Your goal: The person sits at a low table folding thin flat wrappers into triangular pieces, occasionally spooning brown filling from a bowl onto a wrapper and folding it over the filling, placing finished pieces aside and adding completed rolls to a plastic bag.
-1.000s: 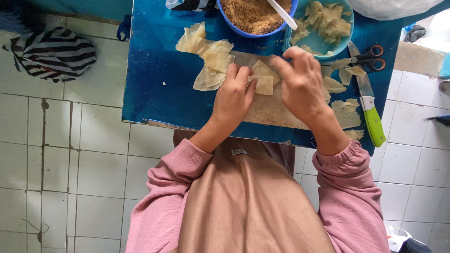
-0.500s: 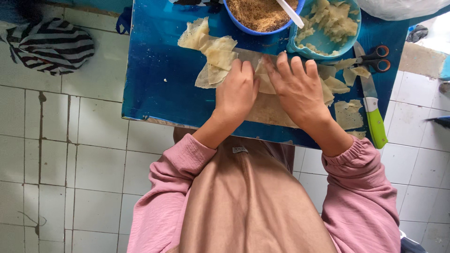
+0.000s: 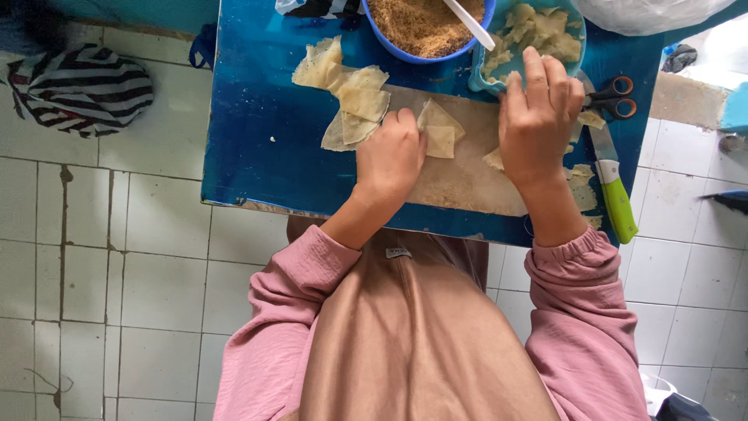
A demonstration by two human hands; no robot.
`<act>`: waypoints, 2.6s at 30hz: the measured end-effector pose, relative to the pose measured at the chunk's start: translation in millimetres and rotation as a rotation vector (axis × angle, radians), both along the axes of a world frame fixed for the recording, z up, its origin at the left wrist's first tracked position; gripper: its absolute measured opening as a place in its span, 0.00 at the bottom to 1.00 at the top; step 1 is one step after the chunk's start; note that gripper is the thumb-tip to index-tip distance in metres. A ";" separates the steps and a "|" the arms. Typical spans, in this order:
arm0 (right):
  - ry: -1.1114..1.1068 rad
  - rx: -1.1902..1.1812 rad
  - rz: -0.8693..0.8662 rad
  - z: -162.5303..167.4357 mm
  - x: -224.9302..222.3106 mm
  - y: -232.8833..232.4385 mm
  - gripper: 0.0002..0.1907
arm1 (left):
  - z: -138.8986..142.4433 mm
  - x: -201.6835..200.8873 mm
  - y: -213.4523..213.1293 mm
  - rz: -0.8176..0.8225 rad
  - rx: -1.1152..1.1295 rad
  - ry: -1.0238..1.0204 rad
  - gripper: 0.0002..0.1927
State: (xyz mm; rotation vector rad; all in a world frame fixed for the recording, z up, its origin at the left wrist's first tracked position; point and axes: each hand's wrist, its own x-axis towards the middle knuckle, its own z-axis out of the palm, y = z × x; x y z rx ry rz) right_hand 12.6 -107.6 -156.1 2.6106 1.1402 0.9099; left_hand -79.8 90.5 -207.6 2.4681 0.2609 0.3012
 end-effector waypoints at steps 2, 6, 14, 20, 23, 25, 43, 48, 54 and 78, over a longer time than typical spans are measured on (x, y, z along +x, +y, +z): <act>-0.027 0.024 0.054 0.3 1.6 0.6 0.11 | -1.4 0.0 -0.1 -0.008 -0.011 -0.020 0.13; 0.111 0.204 0.079 9.9 -6.4 12.7 0.14 | 0.7 0.1 -3.9 0.006 0.007 -0.114 0.09; 0.734 0.803 0.171 19.0 28.1 65.0 0.16 | 13.8 -6.1 -1.8 -0.041 -0.087 -0.179 0.12; 0.839 1.013 0.354 17.2 63.2 102.8 0.06 | 14.1 -7.0 1.5 -0.089 -0.107 -0.261 0.15; 0.824 0.951 0.346 20.8 70.6 115.9 0.10 | 12.7 -5.7 3.0 -0.080 -0.099 -0.284 0.14; 0.870 1.017 0.397 23.6 68.8 118.3 0.13 | 12.2 -5.5 4.1 -0.088 -0.124 -0.290 0.13; 0.847 1.255 0.354 29.5 72.2 71.1 0.16 | 12.1 -8.3 8.3 -0.113 -0.240 -0.287 0.14; 0.972 1.412 0.372 30.5 57.6 38.9 0.15 | 13.3 -11.1 9.6 -0.113 -0.269 -0.310 0.13; 1.089 1.528 0.248 33.4 -12.8 -6.9 0.15 | 12.5 -18.9 12.7 -0.119 -0.353 -0.360 0.14; 0.344 0.536 0.513 13.2 -75.2 0.5 0.10 | 4.5 -18.7 2.3 -0.099 -0.429 -0.403 0.08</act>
